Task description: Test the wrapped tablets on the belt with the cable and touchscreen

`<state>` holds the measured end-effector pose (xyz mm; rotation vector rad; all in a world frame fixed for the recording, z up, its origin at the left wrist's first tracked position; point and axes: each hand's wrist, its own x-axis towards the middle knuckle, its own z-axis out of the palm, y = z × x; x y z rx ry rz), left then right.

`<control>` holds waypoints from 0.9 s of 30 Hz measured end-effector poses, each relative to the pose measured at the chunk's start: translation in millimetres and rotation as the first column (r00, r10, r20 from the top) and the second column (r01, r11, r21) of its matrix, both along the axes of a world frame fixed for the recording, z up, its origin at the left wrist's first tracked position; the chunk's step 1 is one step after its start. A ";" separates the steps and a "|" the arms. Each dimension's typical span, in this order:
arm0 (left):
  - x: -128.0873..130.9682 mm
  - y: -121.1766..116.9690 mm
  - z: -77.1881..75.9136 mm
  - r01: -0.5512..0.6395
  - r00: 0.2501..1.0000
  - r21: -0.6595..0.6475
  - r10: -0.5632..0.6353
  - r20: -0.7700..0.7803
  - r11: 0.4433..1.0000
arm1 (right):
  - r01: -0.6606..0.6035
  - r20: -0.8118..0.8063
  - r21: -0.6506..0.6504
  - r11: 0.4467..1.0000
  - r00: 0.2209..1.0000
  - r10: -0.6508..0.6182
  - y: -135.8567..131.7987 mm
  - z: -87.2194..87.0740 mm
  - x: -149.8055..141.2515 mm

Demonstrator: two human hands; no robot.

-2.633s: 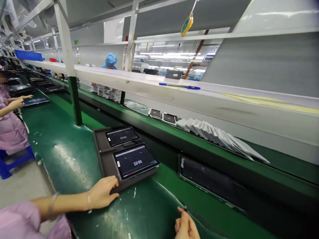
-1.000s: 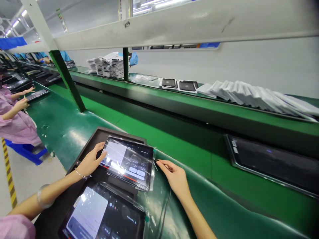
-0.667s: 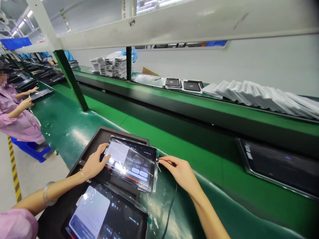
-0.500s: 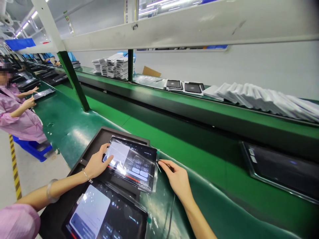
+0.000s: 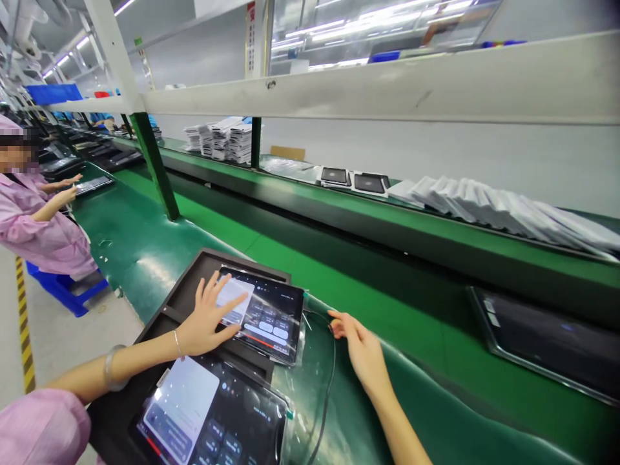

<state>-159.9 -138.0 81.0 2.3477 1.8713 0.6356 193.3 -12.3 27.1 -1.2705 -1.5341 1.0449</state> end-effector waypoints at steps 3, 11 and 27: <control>11.5 -2.7 3.1 0.132 0.984 -0.040 -0.136 -0.115 0.990 | 0.072 -0.008 -0.017 0.997 0.997 -0.072 -29.7 -5.7 24.0; -12.5 -35.8 29.5 0.307 0.950 -0.316 -0.309 0.045 0.898 | 0.277 -0.112 -0.175 0.945 0.948 -0.299 -101.1 -15.6 62.3; -5.5 -83.9 11.6 0.446 0.880 -0.267 -0.472 -0.043 0.854 | 0.272 -0.031 -0.168 0.948 0.959 -0.281 -109.0 -8.1 53.3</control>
